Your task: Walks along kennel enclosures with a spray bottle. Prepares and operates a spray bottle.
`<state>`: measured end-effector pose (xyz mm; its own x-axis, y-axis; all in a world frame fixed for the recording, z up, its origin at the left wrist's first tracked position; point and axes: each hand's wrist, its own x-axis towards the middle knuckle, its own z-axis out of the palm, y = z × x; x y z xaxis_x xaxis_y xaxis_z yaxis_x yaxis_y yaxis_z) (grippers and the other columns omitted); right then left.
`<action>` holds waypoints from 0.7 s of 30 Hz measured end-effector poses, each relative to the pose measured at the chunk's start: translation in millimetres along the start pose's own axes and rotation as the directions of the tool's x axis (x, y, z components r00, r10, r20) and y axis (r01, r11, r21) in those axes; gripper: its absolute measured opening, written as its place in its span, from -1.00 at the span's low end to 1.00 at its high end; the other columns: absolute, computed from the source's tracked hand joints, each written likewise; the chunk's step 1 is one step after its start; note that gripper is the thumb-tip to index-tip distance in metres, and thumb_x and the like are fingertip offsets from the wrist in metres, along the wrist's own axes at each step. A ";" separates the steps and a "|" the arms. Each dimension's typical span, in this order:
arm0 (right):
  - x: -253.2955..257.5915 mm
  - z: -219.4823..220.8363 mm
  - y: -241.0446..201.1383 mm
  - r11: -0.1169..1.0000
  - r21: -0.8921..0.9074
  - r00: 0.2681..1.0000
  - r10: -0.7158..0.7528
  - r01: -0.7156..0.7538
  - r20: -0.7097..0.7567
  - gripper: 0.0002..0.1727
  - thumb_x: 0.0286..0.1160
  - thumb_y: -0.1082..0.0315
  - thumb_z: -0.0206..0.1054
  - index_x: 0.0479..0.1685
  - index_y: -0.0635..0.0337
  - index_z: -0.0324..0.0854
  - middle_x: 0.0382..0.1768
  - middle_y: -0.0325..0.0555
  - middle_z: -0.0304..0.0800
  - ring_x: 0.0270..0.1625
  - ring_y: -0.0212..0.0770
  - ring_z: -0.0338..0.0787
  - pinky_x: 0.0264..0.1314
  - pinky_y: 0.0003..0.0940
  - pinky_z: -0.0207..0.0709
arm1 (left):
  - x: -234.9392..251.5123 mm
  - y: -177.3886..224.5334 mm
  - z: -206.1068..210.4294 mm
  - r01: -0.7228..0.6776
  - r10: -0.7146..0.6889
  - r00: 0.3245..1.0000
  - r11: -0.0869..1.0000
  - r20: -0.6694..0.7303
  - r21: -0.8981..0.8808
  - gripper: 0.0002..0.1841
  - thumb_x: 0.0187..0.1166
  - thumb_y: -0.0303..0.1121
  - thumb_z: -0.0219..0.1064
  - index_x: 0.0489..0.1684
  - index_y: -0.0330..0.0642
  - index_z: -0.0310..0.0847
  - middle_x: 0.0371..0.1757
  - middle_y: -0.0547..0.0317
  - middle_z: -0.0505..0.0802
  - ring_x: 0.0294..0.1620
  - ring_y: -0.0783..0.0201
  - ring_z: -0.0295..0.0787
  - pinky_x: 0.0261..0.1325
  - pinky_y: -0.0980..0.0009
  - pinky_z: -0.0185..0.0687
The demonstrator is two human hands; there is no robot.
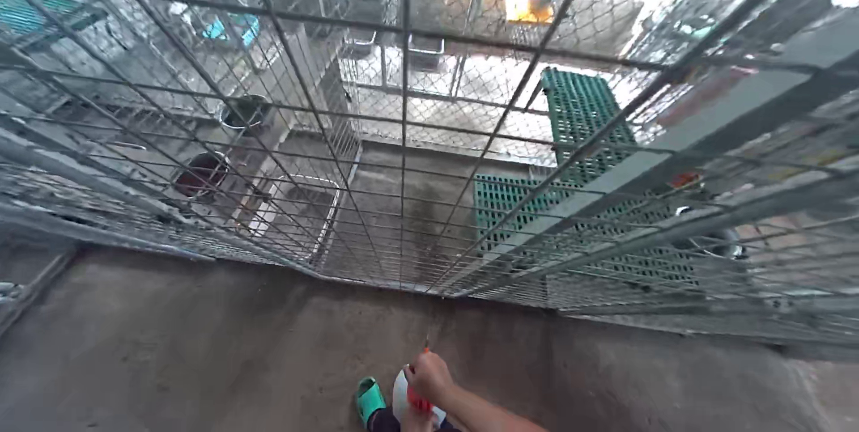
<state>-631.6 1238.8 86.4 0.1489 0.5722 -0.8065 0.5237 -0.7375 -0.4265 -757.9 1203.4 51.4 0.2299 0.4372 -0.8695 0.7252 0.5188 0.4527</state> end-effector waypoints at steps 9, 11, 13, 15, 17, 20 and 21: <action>-19.5 -3.6 -7.1 0.996 0.030 0.996 -0.087 0.087 -0.002 -0.44 0.79 -0.01 0.03 -0.15 0.31 0.79 -0.07 0.24 0.87 0.17 0.23 0.82 0.25 0.30 0.57 | -2.1 -4.8 -5.1 -0.001 0.002 0.999 1.000 -0.035 0.016 -0.75 0.22 -0.56 0.58 -0.21 -0.46 0.70 -0.34 -0.07 0.82 -0.32 0.11 0.75 -0.11 0.12 0.68; -2.5 -1.3 -1.7 1.000 0.004 0.999 -0.019 0.019 0.044 -0.45 0.79 -0.01 0.02 -0.09 0.27 0.79 0.01 0.23 0.86 0.24 0.23 0.81 0.27 0.32 0.57 | 4.7 -2.1 -3.4 0.036 -0.036 0.999 0.999 -0.006 0.028 -0.74 0.22 -0.55 0.58 -0.18 -0.44 0.71 -0.30 -0.09 0.82 -0.26 0.07 0.74 -0.06 0.06 0.66; -2.2 -5.6 -9.5 0.999 -0.033 0.998 -0.004 0.006 0.062 -0.45 0.77 -0.03 0.05 -0.08 0.26 0.80 0.03 0.21 0.87 0.25 0.22 0.81 0.27 0.33 0.58 | 6.8 -2.0 -3.3 0.007 -0.007 1.000 1.000 -0.030 0.006 -0.77 0.20 -0.57 0.56 -0.22 -0.43 0.71 -0.35 -0.06 0.80 -0.33 0.10 0.72 -0.14 0.09 0.65; -22.4 -17.7 -26.8 0.995 -0.051 0.995 -0.080 0.083 0.054 -0.45 0.77 -0.02 0.07 -0.12 0.29 0.79 -0.01 0.24 0.87 0.21 0.24 0.82 0.25 0.34 0.57 | 1.2 -0.5 -5.8 -0.033 0.034 0.996 0.999 -0.088 0.004 -0.78 0.22 -0.57 0.54 -0.23 -0.43 0.67 -0.42 -0.03 0.78 -0.44 0.16 0.70 -0.28 0.16 0.64; -44.0 -26.6 -37.7 0.984 -0.040 0.985 -0.174 0.175 0.015 -0.44 0.79 0.00 0.05 -0.17 0.33 0.77 -0.09 0.25 0.87 0.15 0.24 0.83 0.21 0.33 0.57 | -7.1 2.3 -8.9 -0.025 0.027 0.993 1.000 -0.118 0.019 -0.66 0.25 -0.55 0.53 -0.03 -0.50 0.64 -0.28 -0.16 0.80 -0.37 0.06 0.73 -0.21 0.06 0.69; -33.7 -17.3 -29.1 0.991 -0.017 0.990 -0.132 0.132 -0.043 -0.41 0.85 0.00 -0.05 -0.09 0.30 0.78 -0.01 0.21 0.87 0.23 0.20 0.82 0.29 0.27 0.57 | -7.4 2.6 -6.7 -0.013 0.010 0.995 0.999 -0.096 -0.036 -0.79 0.27 -0.56 0.49 -0.21 -0.45 0.64 -0.40 -0.04 0.75 -0.43 0.16 0.67 -0.25 0.17 0.63; -21.5 -11.9 -23.1 0.995 -0.036 0.995 -0.096 0.095 -0.031 -0.41 0.85 -0.01 -0.07 -0.02 0.26 0.79 0.06 0.19 0.88 0.28 0.19 0.81 0.34 0.27 0.56 | -4.4 2.0 -3.8 -0.020 0.014 0.997 0.997 -0.082 -0.073 -0.83 0.28 -0.57 0.51 -0.27 -0.40 0.64 -0.47 0.06 0.74 -0.49 0.26 0.66 -0.31 0.28 0.63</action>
<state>-636.9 1247.8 118.4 0.1241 0.6515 -0.7485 0.5651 -0.6665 -0.4864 -759.9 1205.3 56.8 0.1866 0.5031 -0.8439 0.6714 0.5618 0.4834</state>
